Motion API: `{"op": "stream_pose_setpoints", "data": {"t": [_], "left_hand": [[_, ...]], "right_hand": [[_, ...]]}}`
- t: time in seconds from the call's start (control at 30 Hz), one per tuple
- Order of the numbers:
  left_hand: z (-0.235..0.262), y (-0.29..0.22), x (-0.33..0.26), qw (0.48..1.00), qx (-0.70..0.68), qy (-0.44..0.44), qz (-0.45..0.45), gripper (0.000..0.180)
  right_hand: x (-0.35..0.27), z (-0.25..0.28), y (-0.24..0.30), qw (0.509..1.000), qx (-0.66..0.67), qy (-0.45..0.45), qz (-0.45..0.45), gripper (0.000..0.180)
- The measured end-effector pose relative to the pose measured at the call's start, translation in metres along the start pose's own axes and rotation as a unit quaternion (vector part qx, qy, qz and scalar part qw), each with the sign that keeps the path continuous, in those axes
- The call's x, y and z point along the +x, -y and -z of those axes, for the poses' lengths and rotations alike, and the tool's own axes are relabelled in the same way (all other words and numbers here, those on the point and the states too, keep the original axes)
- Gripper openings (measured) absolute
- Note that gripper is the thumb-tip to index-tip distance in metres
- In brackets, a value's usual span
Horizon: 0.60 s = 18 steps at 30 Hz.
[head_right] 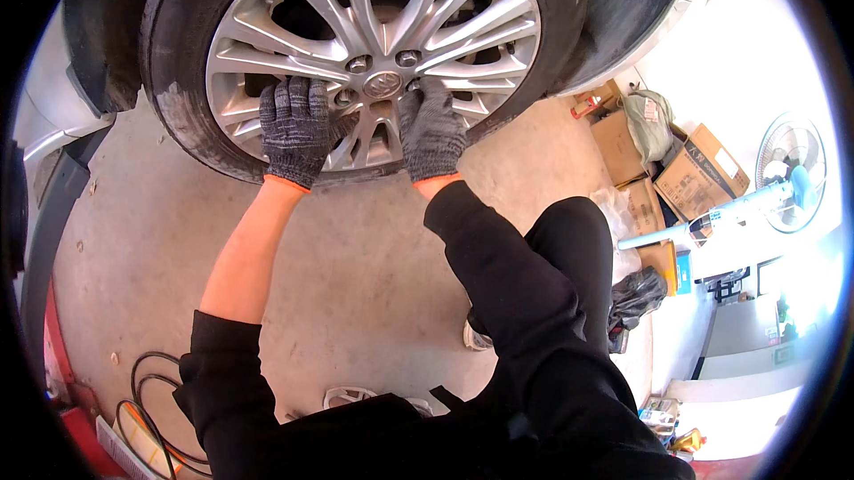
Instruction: The person installs a car wheel onto a vehicle hub, first hand-threading the lug nuts to secure the rim. They then use a pneumatic impact wrench to tighten the lug nuts in sequence, ensuring the wheel is firmly attached to the car.
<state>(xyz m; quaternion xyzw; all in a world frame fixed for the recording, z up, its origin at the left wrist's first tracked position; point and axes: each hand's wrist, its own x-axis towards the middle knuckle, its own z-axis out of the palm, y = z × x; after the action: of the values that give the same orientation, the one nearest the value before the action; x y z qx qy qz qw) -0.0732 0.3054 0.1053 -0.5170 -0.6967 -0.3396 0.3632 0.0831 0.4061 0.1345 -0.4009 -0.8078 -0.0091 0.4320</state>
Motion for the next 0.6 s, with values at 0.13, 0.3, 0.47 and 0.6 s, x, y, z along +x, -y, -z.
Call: {"op": "stream_pose_setpoints", "data": {"t": [0.13, 0.3, 0.47, 0.6], "left_hand": [[0.002, 0.0, -0.001, 1.0, 0.025, -0.008, -0.008, 0.064], [0.003, 0.0, -0.001, 1.0, 0.01, -0.01, -0.008, 0.059], [0.003, 0.001, -0.001, 1.0, 0.015, 0.001, -0.009, 0.055], [0.003, 0.001, -0.001, 1.0, -0.003, 0.007, -0.005, 0.051]], "right_hand": [[-0.006, -0.006, -0.003, 0.999, 0.007, 0.007, 0.048, 0.024], [0.002, -0.006, -0.002, 1.0, -0.016, 0.019, -0.016, 0.029], [0.004, -0.005, 0.005, 0.991, 0.01, 0.045, -0.124, 0.032], [-0.004, 0.003, 0.003, 1.0, -0.003, 0.014, -0.028, 0.032]]}}
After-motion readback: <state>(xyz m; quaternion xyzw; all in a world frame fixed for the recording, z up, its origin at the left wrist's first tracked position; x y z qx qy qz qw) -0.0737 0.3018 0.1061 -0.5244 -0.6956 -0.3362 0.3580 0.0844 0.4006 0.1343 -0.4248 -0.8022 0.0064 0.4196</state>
